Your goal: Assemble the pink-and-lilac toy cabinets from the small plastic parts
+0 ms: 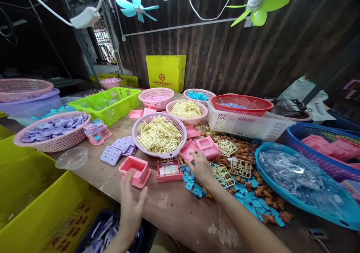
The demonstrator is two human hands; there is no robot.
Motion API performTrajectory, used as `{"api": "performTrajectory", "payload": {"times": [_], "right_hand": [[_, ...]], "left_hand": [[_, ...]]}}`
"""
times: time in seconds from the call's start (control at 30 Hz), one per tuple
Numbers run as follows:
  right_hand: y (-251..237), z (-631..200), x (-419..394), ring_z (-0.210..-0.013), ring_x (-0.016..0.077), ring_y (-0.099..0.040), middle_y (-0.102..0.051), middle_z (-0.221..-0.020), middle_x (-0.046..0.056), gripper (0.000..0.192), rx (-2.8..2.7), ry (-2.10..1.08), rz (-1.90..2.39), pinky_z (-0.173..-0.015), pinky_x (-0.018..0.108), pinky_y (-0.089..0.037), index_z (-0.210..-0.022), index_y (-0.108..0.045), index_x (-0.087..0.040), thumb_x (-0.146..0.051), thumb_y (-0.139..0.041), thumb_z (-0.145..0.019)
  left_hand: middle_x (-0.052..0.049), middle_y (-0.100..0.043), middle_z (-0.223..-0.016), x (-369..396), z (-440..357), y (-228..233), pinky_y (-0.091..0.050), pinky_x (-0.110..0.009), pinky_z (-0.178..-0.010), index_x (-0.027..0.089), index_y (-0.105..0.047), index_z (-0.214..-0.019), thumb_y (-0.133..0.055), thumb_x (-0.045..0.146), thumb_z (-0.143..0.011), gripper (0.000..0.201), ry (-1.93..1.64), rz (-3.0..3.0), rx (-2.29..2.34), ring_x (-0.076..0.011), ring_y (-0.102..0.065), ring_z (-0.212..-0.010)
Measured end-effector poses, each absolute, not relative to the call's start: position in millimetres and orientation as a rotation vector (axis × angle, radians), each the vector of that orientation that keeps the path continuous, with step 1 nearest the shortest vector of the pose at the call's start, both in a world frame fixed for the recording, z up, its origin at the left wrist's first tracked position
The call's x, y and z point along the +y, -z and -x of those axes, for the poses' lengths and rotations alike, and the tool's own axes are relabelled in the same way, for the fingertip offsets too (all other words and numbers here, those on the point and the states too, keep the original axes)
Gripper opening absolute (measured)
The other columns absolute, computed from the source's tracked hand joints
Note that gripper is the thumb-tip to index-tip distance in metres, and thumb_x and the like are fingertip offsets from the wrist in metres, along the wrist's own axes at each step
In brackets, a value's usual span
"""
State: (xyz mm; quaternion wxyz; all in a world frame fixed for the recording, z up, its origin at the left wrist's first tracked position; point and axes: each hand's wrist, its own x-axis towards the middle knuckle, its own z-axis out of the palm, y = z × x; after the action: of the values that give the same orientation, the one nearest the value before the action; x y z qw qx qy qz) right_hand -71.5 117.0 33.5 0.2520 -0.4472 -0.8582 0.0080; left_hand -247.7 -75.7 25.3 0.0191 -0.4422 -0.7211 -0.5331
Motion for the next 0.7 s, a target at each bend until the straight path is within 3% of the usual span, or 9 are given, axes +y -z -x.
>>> {"api": "performTrajectory", "payload": {"times": [0.1,0.17,0.3,0.37,0.47,0.57,0.7], "right_hand": [[-47.5,62.4,132.5,-0.101,0.029,-0.049,-0.054,-0.111,0.017,0.03,-2.161,0.174,1.34,-0.084,0.04,-0.042,-0.11,-0.057,-0.012,-0.026,-0.044,-0.087],[-58.1,47.2,144.5,-0.107,0.0314,-0.046,-0.053,-0.116,0.019,0.032,-2.181,0.271,1.437,-0.086,0.043,-0.04,-0.113,-0.056,-0.011,-0.023,-0.045,-0.085],[-73.1,22.4,169.5,-0.126,0.0313,-0.033,-0.045,-0.135,0.011,0.045,-2.734,0.327,1.201,-0.097,0.049,-0.03,-0.12,-0.052,-0.021,-0.019,-0.057,-0.076],[-76.3,19.9,180.7,-0.129,0.031,-0.031,-0.045,-0.136,0.011,0.054,-2.969,0.356,1.055,-0.101,0.052,-0.024,-0.126,-0.047,-0.02,-0.018,-0.06,-0.073],[-78.1,25.4,193.3,-0.122,0.0315,-0.041,-0.059,-0.119,0.015,0.046,-3.109,0.397,0.996,-0.101,0.052,-0.022,-0.117,-0.054,-0.016,-0.014,-0.058,-0.072],[-82.0,30.8,199.2,-0.109,0.0287,-0.051,-0.065,-0.103,0.013,0.033,-3.116,0.421,0.953,-0.101,0.049,-0.023,-0.104,-0.06,-0.015,-0.009,-0.054,-0.072],[-99.4,21.5,195.9,-0.11,0.0309,-0.048,-0.061,-0.11,0.015,0.041,-3.007,0.468,0.985,-0.1,0.05,-0.022,-0.108,-0.056,-0.013,-0.01,-0.056,-0.068]], "left_hand": [[-0.01,-0.053,-0.118,-49.6,227.7,-24.5,-0.043,-0.038,-0.095,0.02,-0.041,-0.124,-0.044,0.018,-0.086,0.039,1.35,1.906,-1.952,-0.0214,-0.05,-0.112],[-0.011,-0.056,-0.115,-20.9,219.8,-27.2,-0.045,-0.039,-0.091,0.018,-0.046,-0.12,-0.04,0.012,-0.085,0.036,1.064,2.098,-1.786,-0.0224,-0.053,-0.107],[-0.014,-0.05,-0.127,43.7,207.0,-36.1,-0.049,-0.035,-0.082,0.014,-0.047,-0.121,-0.038,0.002,-0.082,0.041,0.464,2.298,-1.843,-0.0217,-0.057,-0.1],[-0.016,-0.049,-0.126,69.3,199.8,-40.0,-0.051,-0.031,-0.074,0.012,-0.05,-0.118,-0.037,-0.001,-0.081,0.041,0.267,2.366,-1.93,-0.0198,-0.06,-0.093],[-0.017,-0.056,-0.109,93.0,191.9,-42.7,-0.05,-0.029,-0.064,0.008,-0.058,-0.102,-0.038,-0.001,-0.082,0.03,0.184,2.402,-1.99,-0.0183,-0.063,-0.078],[-0.013,-0.059,-0.094,103.2,191.1,-42.9,-0.049,-0.028,-0.062,0.009,-0.061,-0.092,-0.041,0.001,-0.083,0.023,0.188,2.435,-1.974,-0.0179,-0.063,-0.075],[-0.009,-0.061,-0.088,106.3,194.2,-46.1,-0.045,-0.025,-0.061,0.012,-0.06,-0.094,-0.042,0.003,-0.084,0.022,0.217,2.468,-1.949,-0.0173,-0.063,-0.075]]}}
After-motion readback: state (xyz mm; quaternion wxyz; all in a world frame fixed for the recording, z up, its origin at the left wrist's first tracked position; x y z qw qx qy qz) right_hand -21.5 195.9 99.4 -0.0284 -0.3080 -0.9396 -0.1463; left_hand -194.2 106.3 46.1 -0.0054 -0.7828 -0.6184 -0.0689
